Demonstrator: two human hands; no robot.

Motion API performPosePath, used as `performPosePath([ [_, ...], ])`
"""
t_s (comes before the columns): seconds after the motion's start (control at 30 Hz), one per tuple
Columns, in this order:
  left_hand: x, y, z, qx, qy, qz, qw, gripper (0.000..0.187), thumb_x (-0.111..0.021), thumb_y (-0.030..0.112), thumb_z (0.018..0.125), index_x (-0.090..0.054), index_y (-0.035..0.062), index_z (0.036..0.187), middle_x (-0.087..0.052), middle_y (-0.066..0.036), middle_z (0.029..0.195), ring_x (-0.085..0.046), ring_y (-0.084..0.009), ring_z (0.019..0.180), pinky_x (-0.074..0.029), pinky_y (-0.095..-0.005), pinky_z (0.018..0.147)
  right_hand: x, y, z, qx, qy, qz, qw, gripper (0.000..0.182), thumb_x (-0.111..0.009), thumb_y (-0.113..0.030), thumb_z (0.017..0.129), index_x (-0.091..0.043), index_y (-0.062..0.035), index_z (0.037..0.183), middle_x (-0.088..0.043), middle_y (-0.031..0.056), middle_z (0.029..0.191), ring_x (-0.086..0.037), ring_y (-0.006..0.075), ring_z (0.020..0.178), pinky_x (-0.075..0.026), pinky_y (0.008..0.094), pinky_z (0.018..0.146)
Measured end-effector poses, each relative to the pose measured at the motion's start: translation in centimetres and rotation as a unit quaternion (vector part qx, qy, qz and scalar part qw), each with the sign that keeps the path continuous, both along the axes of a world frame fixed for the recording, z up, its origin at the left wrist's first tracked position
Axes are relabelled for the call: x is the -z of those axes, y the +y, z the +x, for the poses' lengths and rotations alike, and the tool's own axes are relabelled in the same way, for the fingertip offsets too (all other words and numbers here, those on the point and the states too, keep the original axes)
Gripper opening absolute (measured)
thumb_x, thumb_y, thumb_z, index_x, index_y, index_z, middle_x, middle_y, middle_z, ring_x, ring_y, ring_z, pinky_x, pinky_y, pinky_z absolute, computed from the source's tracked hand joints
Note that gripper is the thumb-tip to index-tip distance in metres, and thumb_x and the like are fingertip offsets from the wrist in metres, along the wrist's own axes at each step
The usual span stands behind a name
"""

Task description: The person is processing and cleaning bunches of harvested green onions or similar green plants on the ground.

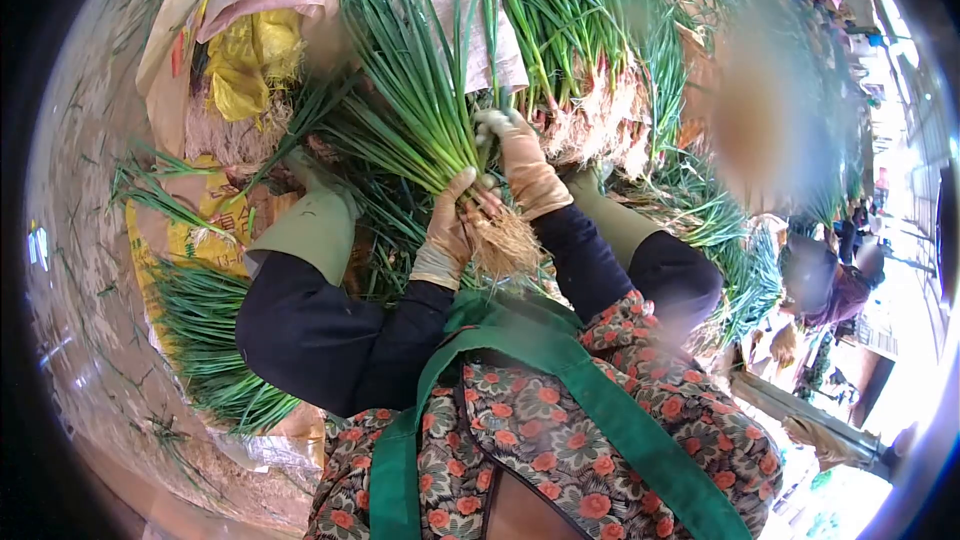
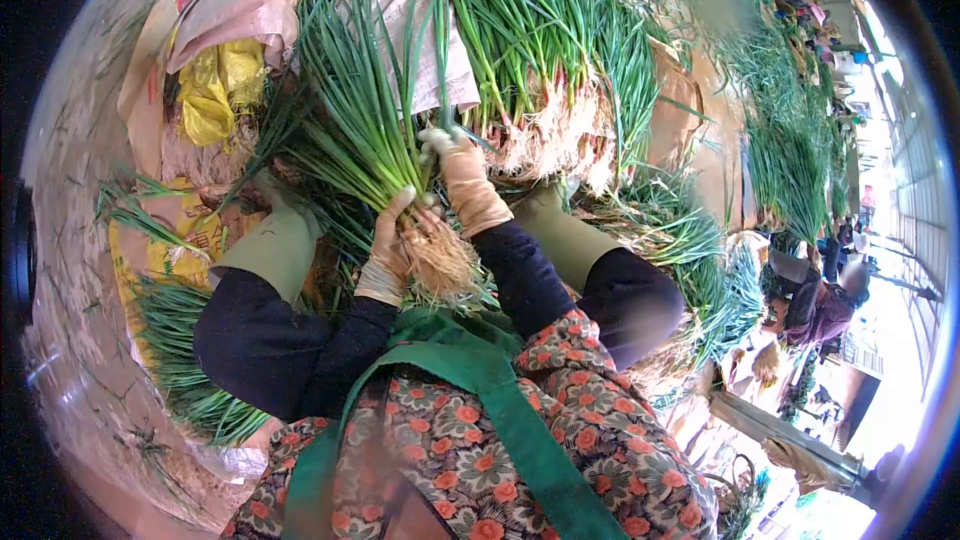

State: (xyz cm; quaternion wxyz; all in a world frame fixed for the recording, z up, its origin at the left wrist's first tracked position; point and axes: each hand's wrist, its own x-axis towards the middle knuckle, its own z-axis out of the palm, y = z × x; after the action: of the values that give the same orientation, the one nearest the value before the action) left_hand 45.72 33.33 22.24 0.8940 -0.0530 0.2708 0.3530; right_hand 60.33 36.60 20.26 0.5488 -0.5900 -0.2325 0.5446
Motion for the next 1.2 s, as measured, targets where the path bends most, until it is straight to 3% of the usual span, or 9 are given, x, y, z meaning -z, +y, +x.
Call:
performPosePath([
  [0.07,0.8,0.4,-0.8,0.041,-0.219,-0.028,0.975,0.037,-0.063,0.029,0.081,-0.056,-0.0044,0.094,-0.061,-0.010,0.081,-0.060,-0.0226,0.071,-0.052,-0.0364,0.064,-1.9,-0.6,-0.9,0.189,0.420,-0.021,0.887,0.018,-0.047,-0.024,0.092,-0.053,-0.0070,0.091,-0.040,-0.0044,0.055,-0.039,0.0104,0.046,-0.037,0.0251,0.046],
  [0.13,1.0,0.1,-0.8,-0.003,-0.304,0.010,0.953,0.040,-0.062,0.033,0.082,-0.053,-0.0021,0.098,-0.058,-0.007,0.085,-0.058,-0.0204,0.080,-0.046,-0.0390,0.078,-0.2,-1.4,0.8,0.050,0.499,-0.001,0.865,0.020,-0.040,-0.022,0.096,-0.051,-0.0067,0.089,-0.032,-0.0069,0.051,-0.028,0.0055,0.039,-0.025,0.0211,0.036],
  [0.23,-1.9,0.3,-1.7,-0.060,-0.467,-0.046,0.881,0.037,-0.059,0.034,0.084,-0.049,0.0035,0.102,-0.050,-0.001,0.087,-0.050,-0.0139,0.082,-0.039,-0.0345,0.084,0.5,-2.1,2.8,-0.221,0.094,-0.049,0.970,0.017,-0.045,-0.021,0.092,-0.053,-0.0059,0.090,-0.045,-0.0001,0.059,-0.042,0.0134,0.048,-0.035,0.0263,0.045],
  [0.33,-2.2,1.0,-2.2,-0.087,-0.443,-0.019,0.892,0.045,-0.058,0.034,0.085,-0.047,0.0033,0.117,-0.054,-0.006,0.104,-0.051,-0.0149,0.082,-0.039,-0.0349,0.083,1.2,-4.3,2.6,-0.627,-0.420,-0.050,0.654,0.014,-0.057,-0.016,0.081,-0.058,-0.0038,0.086,-0.062,0.0139,0.073,-0.059,0.0287,0.069,-0.048,0.0367,0.070],
  [0.5,-0.8,1.2,-1.7,-0.011,-0.309,-0.024,0.951,0.051,-0.058,0.031,0.085,-0.045,0.0020,0.125,-0.063,-0.012,0.100,-0.058,-0.0210,0.084,-0.045,-0.0374,0.084,-0.5,-1.8,4.1,-0.052,-0.463,-0.007,0.885,0.033,-0.064,-0.032,0.080,-0.059,-0.0029,0.094,-0.063,0.0191,0.082,-0.062,0.0338,0.080,-0.048,0.0384,0.072],
  [0.93,0.5,0.9,-0.3,0.034,0.030,0.024,0.999,0.033,-0.065,0.027,0.080,-0.055,0.0016,0.098,-0.062,-0.015,0.073,-0.063,-0.0218,0.074,-0.054,-0.0380,0.074,-2.9,-7.2,4.1,-0.490,-0.413,0.084,0.763,0.028,-0.058,-0.020,0.083,-0.056,-0.0006,0.103,-0.061,0.0204,0.096,-0.060,0.0309,0.087,-0.047,0.0385,0.075],
  [1.0,-1.1,1.0,-0.2,0.029,0.049,0.004,0.998,0.032,-0.065,0.026,0.080,-0.055,0.0016,0.098,-0.061,-0.015,0.072,-0.062,-0.0221,0.069,-0.054,-0.0377,0.073,-1.2,-6.0,3.8,-0.254,-0.443,0.039,0.859,0.027,-0.060,-0.022,0.084,-0.057,-0.0002,0.101,-0.062,0.0184,0.087,-0.060,0.0304,0.077,-0.048,0.0356,0.071],
  [1.07,0.2,0.4,-0.4,0.058,0.038,0.054,0.996,0.030,-0.065,0.024,0.080,-0.056,0.0010,0.095,-0.062,-0.014,0.076,-0.063,-0.0218,0.068,-0.054,-0.0340,0.071,-1.8,-2.9,2.4,-0.212,-0.579,0.182,0.766,0.023,-0.060,-0.024,0.085,-0.060,-0.0023,0.095,-0.061,0.0119,0.071,-0.058,0.0260,0.059,-0.049,0.0332,0.058],
  [1.2,1.0,0.3,-1.3,0.072,0.015,0.026,0.997,0.028,-0.065,0.024,0.080,-0.057,0.0004,0.093,-0.063,-0.013,0.080,-0.063,-0.0222,0.067,-0.054,-0.0331,0.072,-0.1,-1.8,0.4,-0.116,-0.224,-0.101,0.962,0.019,-0.058,-0.020,0.086,-0.061,-0.0014,0.088,-0.059,0.0070,0.062,-0.056,0.0205,0.051,-0.047,0.0321,0.049],
])
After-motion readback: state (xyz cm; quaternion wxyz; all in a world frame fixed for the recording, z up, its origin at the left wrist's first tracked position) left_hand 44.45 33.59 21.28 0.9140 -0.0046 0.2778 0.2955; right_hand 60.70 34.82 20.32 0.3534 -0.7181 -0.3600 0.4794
